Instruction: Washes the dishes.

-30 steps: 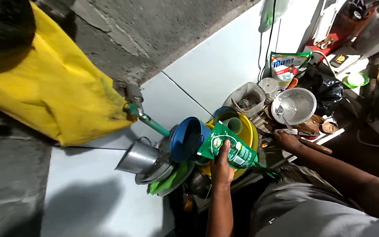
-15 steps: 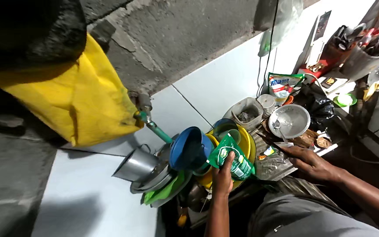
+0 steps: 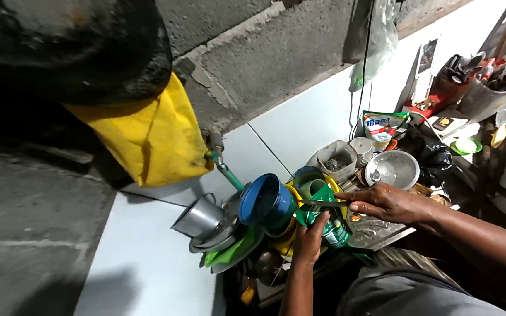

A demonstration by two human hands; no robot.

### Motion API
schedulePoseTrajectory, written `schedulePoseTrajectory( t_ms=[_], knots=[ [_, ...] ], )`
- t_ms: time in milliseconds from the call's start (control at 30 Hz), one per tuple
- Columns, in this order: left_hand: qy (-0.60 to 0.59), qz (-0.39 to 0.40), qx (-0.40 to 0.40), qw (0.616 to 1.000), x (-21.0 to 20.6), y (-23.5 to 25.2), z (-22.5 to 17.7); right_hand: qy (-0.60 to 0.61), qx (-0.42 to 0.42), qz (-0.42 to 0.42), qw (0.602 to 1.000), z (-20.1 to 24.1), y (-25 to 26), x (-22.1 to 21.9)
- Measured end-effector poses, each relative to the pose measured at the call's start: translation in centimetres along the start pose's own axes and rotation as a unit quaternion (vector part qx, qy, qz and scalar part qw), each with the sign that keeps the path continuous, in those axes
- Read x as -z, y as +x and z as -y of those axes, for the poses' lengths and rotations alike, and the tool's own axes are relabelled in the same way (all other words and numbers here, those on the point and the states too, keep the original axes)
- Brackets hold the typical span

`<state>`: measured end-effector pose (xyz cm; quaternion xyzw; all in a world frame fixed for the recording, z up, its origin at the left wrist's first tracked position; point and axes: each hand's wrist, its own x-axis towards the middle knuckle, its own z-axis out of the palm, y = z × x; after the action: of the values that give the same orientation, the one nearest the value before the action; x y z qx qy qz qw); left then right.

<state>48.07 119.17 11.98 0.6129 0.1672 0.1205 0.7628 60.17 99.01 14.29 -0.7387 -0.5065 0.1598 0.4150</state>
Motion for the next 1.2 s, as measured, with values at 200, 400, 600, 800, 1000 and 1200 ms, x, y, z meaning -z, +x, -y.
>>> schedulePoseTrajectory(
  t_ms=[200, 400, 600, 800, 1000, 1200],
  knots=[
    [-0.022, 0.021, -0.018, 0.999, 0.7, -0.5, 0.1, 0.005, 0.042, 0.017, 0.999, 0.1, 0.7, -0.4],
    [-0.042, 0.010, -0.025, 0.999, 0.2, -0.7, -0.5, -0.064, 0.086, 0.002, 0.994, 0.2, 1.0, -0.7],
    [-0.051, 0.018, -0.027, 0.998, 0.0, -1.0, -1.4, -0.132, 0.130, -0.010, 0.983, 0.5, 1.1, -0.3],
    [-0.133, 0.126, 0.018, 0.983, 1.4, -0.4, -1.2, -0.126, 0.186, -0.005, 0.974, 0.0, 0.6, 0.6],
    [-0.197, 0.237, 0.028, 0.951, 2.5, 0.1, -0.9, -0.102, 0.199, -0.001, 0.975, -1.7, -1.4, 1.1],
    [-0.223, 0.236, 0.050, 0.945, 2.7, 0.4, -0.8, -0.112, 0.197, -0.027, 0.974, -2.6, -2.6, 0.6]
  ],
)
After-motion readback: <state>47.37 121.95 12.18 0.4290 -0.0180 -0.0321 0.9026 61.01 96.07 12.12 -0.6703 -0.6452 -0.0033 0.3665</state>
